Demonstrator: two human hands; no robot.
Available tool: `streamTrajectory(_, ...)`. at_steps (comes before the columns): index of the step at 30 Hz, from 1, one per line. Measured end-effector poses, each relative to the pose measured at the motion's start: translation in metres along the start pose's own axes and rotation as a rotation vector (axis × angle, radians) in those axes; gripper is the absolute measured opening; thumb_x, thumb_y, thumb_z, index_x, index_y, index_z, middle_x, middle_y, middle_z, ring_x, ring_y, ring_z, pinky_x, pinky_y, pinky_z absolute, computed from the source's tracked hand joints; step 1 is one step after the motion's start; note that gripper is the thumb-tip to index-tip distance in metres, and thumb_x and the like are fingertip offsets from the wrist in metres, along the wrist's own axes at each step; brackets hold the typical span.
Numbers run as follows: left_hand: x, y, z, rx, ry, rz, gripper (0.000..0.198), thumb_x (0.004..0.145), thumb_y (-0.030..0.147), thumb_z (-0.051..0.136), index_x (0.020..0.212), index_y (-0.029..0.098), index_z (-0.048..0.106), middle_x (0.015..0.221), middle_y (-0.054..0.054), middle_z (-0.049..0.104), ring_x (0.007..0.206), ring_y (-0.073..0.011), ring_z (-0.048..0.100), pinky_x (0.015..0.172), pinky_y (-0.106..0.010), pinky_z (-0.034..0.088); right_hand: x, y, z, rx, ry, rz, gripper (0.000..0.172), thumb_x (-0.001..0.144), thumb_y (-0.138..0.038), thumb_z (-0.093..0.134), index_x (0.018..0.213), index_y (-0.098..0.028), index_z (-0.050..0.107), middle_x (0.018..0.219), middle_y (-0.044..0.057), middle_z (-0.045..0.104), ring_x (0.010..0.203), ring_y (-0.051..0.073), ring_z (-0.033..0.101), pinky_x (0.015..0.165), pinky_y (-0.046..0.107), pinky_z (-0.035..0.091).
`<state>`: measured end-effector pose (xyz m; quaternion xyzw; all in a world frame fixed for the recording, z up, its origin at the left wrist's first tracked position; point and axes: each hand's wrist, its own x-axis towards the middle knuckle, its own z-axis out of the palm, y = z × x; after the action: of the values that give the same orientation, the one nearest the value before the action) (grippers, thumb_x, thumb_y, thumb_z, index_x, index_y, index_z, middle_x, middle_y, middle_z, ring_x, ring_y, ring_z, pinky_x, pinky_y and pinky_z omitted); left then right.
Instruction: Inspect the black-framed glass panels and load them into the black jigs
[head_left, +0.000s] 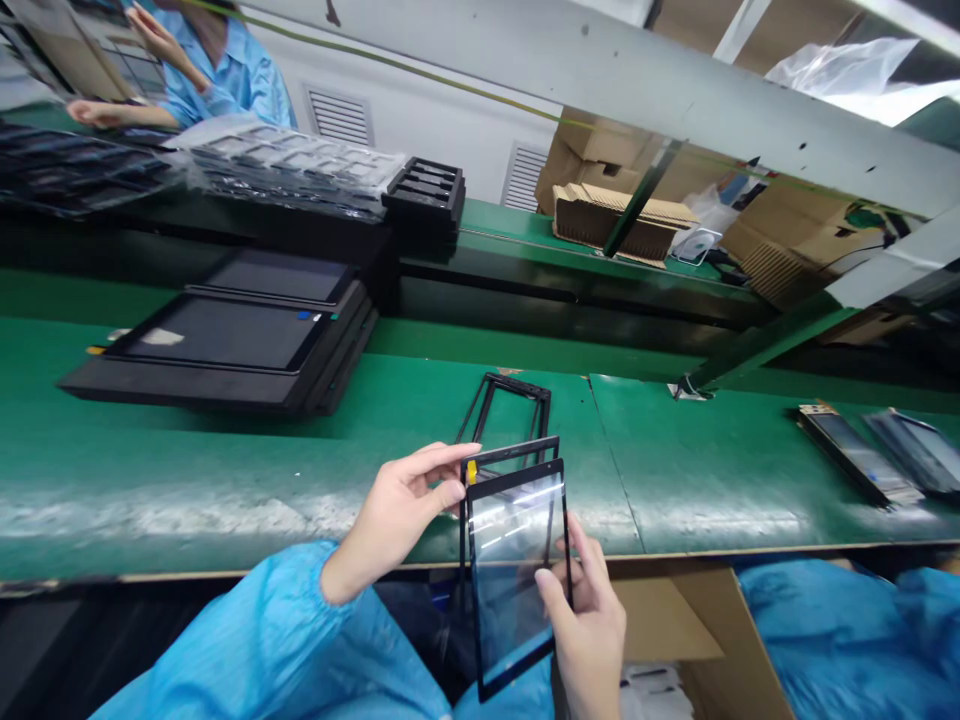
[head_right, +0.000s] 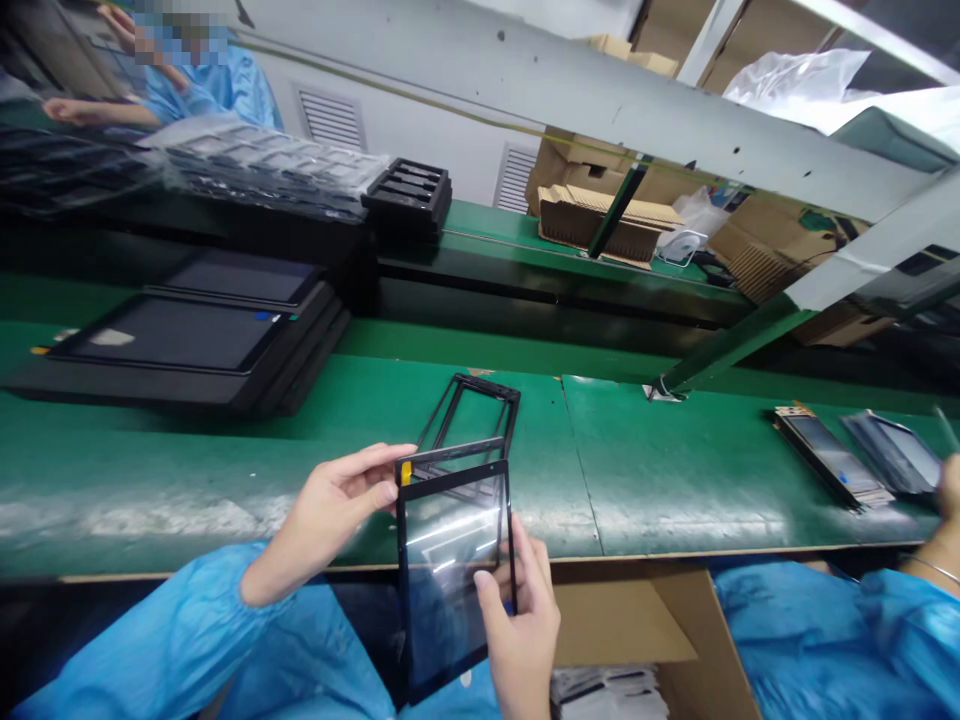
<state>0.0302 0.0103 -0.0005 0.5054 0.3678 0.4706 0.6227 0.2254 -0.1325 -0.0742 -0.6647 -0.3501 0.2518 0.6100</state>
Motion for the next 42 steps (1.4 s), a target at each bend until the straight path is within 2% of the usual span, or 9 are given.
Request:
streamTrajectory(4, -0.003, -0.003, 0.0, -0.005, -0.028, -0.022, 0.031, 0.084, 0.018, 0.082, 0.112, 0.028, 0.088, 0.088, -0.004, 0.07, 0.072, -0.0138, 0.065, 0.065, -0.023, 0.058, 0.001, -0.004, 0.002, 0.058, 0.031, 0.058, 0.057, 0.087, -0.037, 0.08, 0.143, -0.032, 0.07, 0.107, 0.002, 0.064, 0.069, 0.013, 0.06, 0.063, 0.025, 0.057)
streamTrajectory(11, -0.006, -0.006, 0.001, -0.018, -0.057, -0.144, 0.041, 0.084, 0.024, 0.082, 0.125, 0.016, 0.083, 0.077, -0.006, 0.076, 0.068, -0.0161, 0.067, 0.064, -0.025, 0.059, 0.002, -0.011, 0.007, 0.071, -0.007, 0.061, 0.058, 0.091, -0.035, 0.078, 0.147, -0.03, 0.066, 0.114, 0.004, 0.061, 0.073, 0.011, 0.058, 0.065, 0.022, 0.055)
streamTrajectory(18, -0.006, -0.01, -0.003, -0.041, -0.078, -0.18, 0.042, 0.087, 0.027, 0.082, 0.128, 0.018, 0.081, 0.078, -0.005, 0.076, 0.068, -0.0151, 0.068, 0.065, -0.024, 0.06, 0.0, -0.01, 0.007, 0.053, -0.017, 0.091, 0.06, 0.091, -0.037, 0.079, 0.149, -0.027, 0.064, 0.116, 0.005, 0.061, 0.076, 0.012, 0.06, 0.066, 0.023, 0.055)
streamTrajectory(22, -0.005, -0.005, -0.006, 0.029, -0.034, -0.079, 0.04, 0.09, 0.025, 0.079, 0.13, 0.025, 0.08, 0.085, -0.004, 0.073, 0.071, -0.0145, 0.068, 0.063, -0.022, 0.06, -0.001, -0.01, 0.003, 0.065, -0.04, 0.123, 0.059, 0.091, -0.036, 0.079, 0.149, -0.029, 0.065, 0.115, 0.003, 0.06, 0.073, 0.01, 0.058, 0.069, 0.023, 0.055)
streamTrajectory(26, -0.003, -0.001, -0.005, 0.251, -0.034, 0.093, 0.023, 0.092, 0.021, 0.072, 0.107, 0.026, 0.089, 0.094, -0.006, 0.069, 0.07, -0.0139, 0.068, 0.055, -0.02, 0.057, -0.003, -0.011, 0.003, 0.05, -0.046, 0.11, 0.058, 0.091, -0.037, 0.078, 0.147, -0.031, 0.066, 0.109, 0.001, 0.059, 0.066, 0.01, 0.055, 0.063, 0.023, 0.054)
streamTrajectory(31, -0.002, -0.006, -0.004, 0.384, 0.054, 0.238, 0.024, 0.089, 0.013, 0.071, 0.094, 0.026, 0.091, 0.082, -0.002, 0.069, 0.062, -0.0107, 0.065, 0.051, -0.017, 0.05, -0.009, -0.011, 0.013, 0.053, -0.017, 0.064, 0.058, 0.091, -0.036, 0.078, 0.147, -0.034, 0.066, 0.109, 0.001, 0.059, 0.068, 0.011, 0.058, 0.064, 0.023, 0.055)
streamTrajectory(35, -0.003, -0.009, -0.005, 0.463, 0.097, 0.336, 0.023, 0.089, 0.011, 0.071, 0.09, 0.025, 0.09, 0.081, -0.003, 0.072, 0.068, -0.0123, 0.066, 0.054, -0.017, 0.048, -0.014, -0.007, 0.02, 0.04, 0.036, 0.067, 0.064, 0.089, -0.04, 0.08, 0.15, -0.029, 0.064, 0.11, 0.004, 0.061, 0.076, 0.015, 0.063, 0.07, 0.026, 0.058)
streamTrajectory(39, -0.006, -0.005, -0.004, 0.477, 0.091, 0.291, 0.018, 0.087, 0.012, 0.073, 0.08, 0.021, 0.087, 0.08, -0.005, 0.071, 0.067, -0.0144, 0.065, 0.051, -0.019, 0.046, -0.017, -0.005, 0.023, 0.034, 0.051, 0.079, 0.064, 0.089, -0.042, 0.08, 0.151, -0.03, 0.064, 0.117, 0.006, 0.063, 0.087, 0.019, 0.067, 0.078, 0.029, 0.06)
streamTrajectory(42, -0.008, -0.003, -0.001, 0.476, 0.063, 0.229, 0.019, 0.089, 0.014, 0.072, 0.079, 0.021, 0.086, 0.081, -0.006, 0.071, 0.07, -0.016, 0.065, 0.053, -0.02, 0.047, -0.017, -0.006, 0.024, 0.041, 0.05, 0.093, 0.062, 0.091, -0.042, 0.079, 0.15, -0.03, 0.065, 0.114, 0.006, 0.063, 0.079, 0.017, 0.065, 0.069, 0.027, 0.059)
